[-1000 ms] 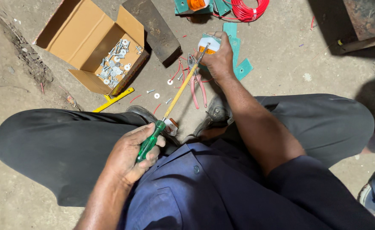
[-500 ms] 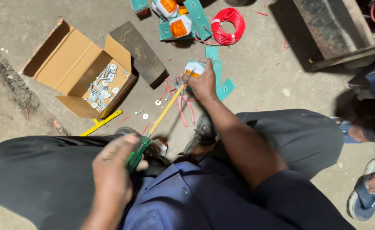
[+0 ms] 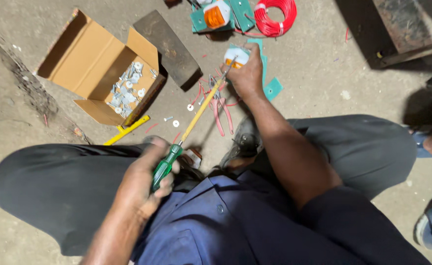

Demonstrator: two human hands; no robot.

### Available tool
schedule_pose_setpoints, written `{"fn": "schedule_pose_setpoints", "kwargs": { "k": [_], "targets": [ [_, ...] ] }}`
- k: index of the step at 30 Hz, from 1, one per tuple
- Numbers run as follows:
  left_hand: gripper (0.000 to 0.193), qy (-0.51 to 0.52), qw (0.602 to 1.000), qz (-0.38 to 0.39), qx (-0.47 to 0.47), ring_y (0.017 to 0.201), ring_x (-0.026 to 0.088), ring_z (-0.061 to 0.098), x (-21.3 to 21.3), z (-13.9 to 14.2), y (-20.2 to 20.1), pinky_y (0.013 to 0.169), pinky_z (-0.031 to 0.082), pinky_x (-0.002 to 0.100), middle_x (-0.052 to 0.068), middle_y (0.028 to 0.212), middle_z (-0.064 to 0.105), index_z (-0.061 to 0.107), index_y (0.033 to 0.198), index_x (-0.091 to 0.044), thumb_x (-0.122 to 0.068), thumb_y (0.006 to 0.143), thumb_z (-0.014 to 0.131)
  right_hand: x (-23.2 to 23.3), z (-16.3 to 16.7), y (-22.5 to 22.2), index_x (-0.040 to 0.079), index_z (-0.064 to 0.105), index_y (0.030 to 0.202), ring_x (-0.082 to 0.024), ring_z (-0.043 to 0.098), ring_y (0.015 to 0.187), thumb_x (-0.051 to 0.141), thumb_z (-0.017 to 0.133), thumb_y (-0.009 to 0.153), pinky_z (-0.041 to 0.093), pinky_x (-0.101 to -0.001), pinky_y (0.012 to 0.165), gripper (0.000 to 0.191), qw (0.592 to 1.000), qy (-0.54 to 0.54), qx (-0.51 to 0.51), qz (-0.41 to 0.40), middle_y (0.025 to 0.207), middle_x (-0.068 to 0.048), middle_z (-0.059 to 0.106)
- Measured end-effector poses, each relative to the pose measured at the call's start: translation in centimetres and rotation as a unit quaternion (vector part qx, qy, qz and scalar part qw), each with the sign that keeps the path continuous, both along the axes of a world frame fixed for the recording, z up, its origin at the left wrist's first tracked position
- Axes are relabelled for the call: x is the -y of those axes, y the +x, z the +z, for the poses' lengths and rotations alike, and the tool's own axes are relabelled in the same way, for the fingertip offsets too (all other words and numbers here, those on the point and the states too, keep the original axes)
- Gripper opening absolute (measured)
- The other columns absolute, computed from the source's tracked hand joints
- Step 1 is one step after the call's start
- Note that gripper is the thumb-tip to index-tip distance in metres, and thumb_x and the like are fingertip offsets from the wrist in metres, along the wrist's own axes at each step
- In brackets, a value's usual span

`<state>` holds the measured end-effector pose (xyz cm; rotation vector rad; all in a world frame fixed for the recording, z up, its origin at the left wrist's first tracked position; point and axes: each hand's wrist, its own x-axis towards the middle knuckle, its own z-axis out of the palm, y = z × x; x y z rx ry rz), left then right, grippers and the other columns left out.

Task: The person assembles an orange indicator light onto a teal metal bracket using a screwdriver and pliers. They insert screws and washers, tighten them, and trim excess wire from the assembly.

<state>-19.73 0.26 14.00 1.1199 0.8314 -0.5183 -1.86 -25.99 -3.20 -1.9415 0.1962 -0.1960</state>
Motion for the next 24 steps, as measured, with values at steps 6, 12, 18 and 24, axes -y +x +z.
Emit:
{"fn": "schedule_pose_setpoints", "kwargs": {
  "k": [6, 12, 18, 24],
  "targets": [
    [0.031, 0.637, 0.518, -0.340, 0.459, 0.062, 0.024, 0.059, -2.4, 1.4, 0.2, 0.054, 0.044, 0.036, 0.009, 0.080, 0.064, 0.070, 0.121, -0.008, -0.027, 0.096, 0.071, -0.7, 1.0, -0.2, 0.004, 0.046, 0.120, -0.018, 0.070, 0.091, 0.012, 0.092, 0.071, 0.061, -0.0335, 0.082, 0.068, 0.999, 0.020, -0.018, 0.017, 0.102, -0.011, 0.070],
    [0.033, 0.005, 1.000, 0.015, 0.002, 0.042, 0.017, 0.045, -0.1, 1.0, -0.8, 0.034, 0.032, 0.029, 0.010, 0.070, 0.065, 0.071, 0.108, -0.002, -0.031, 0.092, 0.075, -0.5, 1.0, -0.2, 0.004, 0.044, 0.121, -0.019, 0.069, 0.093, 0.013, 0.093, 0.073, 0.061, -0.0341, 0.082, 0.069, 1.000, 0.016, 0.014, 0.023, 0.104, -0.012, 0.067],
    [0.033, 0.643, 0.513, -0.337, 0.458, 0.060, 0.023, 0.057, -2.2, 1.3, -0.6, 0.052, 0.045, 0.035, 0.010, 0.082, 0.063, 0.068, 0.124, -0.005, -0.025, 0.098, 0.070, -1.2, 1.1, -0.2, 0.003, 0.045, 0.118, -0.019, 0.071, 0.093, 0.016, 0.095, 0.073, 0.061, -0.0339, 0.082, 0.069, 1.000, -0.004, 0.020, 0.023, 0.103, -0.012, 0.068],
    [0.035, -0.016, 0.999, 0.034, 0.000, 0.041, 0.012, 0.046, -0.2, 0.9, -1.3, 0.034, 0.033, 0.027, 0.008, 0.069, 0.064, 0.073, 0.113, -0.003, -0.027, 0.087, 0.078, -0.8, 1.6, -0.5, 0.003, 0.045, 0.122, -0.019, 0.070, 0.092, 0.016, 0.092, 0.075, 0.060, -0.0336, 0.082, 0.068, 1.000, 0.022, -0.002, 0.019, 0.103, -0.012, 0.069]
  ]
}}
